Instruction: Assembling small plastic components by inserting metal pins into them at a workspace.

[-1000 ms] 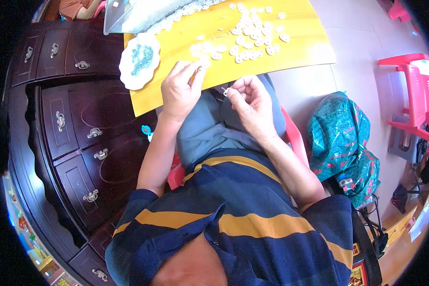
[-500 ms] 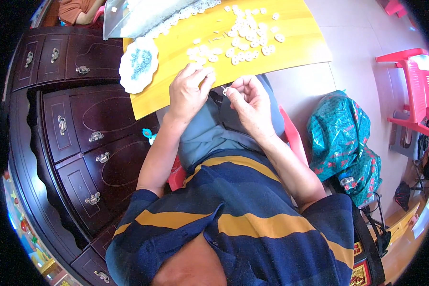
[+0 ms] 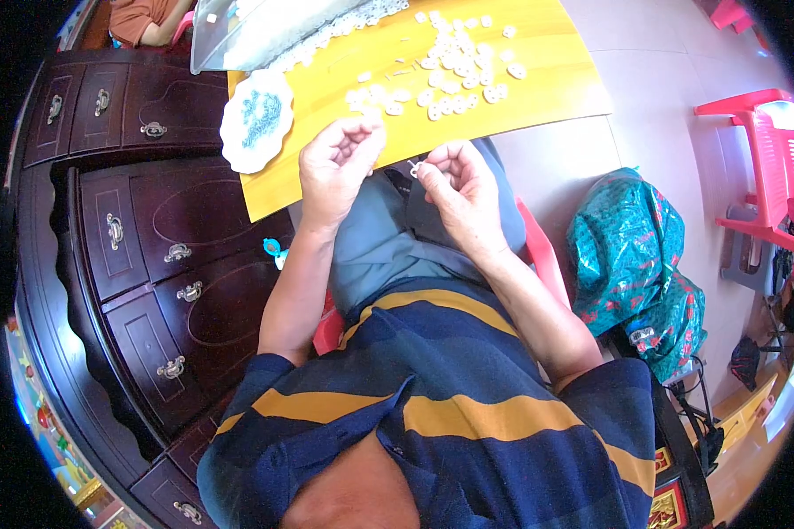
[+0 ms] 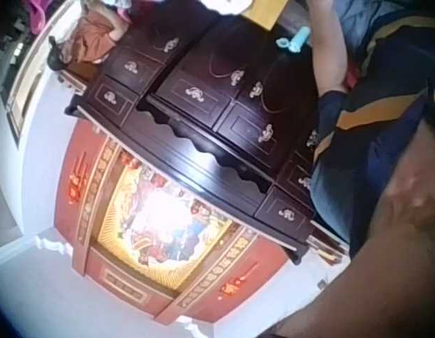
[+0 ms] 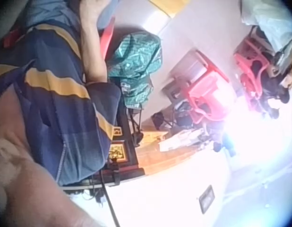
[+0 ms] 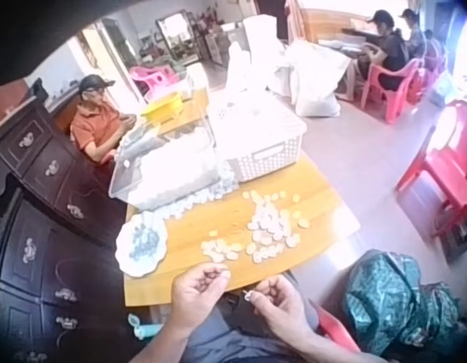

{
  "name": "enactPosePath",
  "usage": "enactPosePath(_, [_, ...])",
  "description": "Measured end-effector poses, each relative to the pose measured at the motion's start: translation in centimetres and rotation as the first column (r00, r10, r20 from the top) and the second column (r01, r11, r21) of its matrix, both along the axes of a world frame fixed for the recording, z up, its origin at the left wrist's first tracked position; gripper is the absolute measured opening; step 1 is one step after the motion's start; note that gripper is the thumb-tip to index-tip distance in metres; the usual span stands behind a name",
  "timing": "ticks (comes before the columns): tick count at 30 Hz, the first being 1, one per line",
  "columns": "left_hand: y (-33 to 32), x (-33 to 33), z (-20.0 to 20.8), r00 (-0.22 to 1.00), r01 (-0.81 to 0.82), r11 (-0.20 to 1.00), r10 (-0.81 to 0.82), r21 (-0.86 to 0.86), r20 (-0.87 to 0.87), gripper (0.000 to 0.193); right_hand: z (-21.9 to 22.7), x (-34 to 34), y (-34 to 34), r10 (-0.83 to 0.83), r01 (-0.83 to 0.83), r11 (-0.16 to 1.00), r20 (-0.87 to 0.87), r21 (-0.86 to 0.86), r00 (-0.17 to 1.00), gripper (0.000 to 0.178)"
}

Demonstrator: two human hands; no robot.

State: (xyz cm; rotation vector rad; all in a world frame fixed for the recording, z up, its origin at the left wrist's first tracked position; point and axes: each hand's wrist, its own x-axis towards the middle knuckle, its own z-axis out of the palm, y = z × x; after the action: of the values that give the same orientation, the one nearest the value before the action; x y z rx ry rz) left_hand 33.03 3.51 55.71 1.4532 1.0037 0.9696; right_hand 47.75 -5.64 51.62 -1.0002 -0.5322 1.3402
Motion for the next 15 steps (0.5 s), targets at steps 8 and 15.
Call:
enactPosePath(8, [-1.5, -1.0, -0.2, 0.996, 0.081, 0.975, -0.073, -0.205, 0.046, 0.017, 0.1, 0.0, 0.0, 0.003, -0.003, 1.000, 0.003, -0.001, 1.000, 0.014])
enactPosePath(15, [-2.2, -1.2, -0.6, 0.995, 0.097, 0.962, -0.100, -0.254, 0.003, 0.017, 0.2, -0.1, -0.1, 0.020, -0.020, 1.000, 0.005, -0.015, 1.000, 0.014])
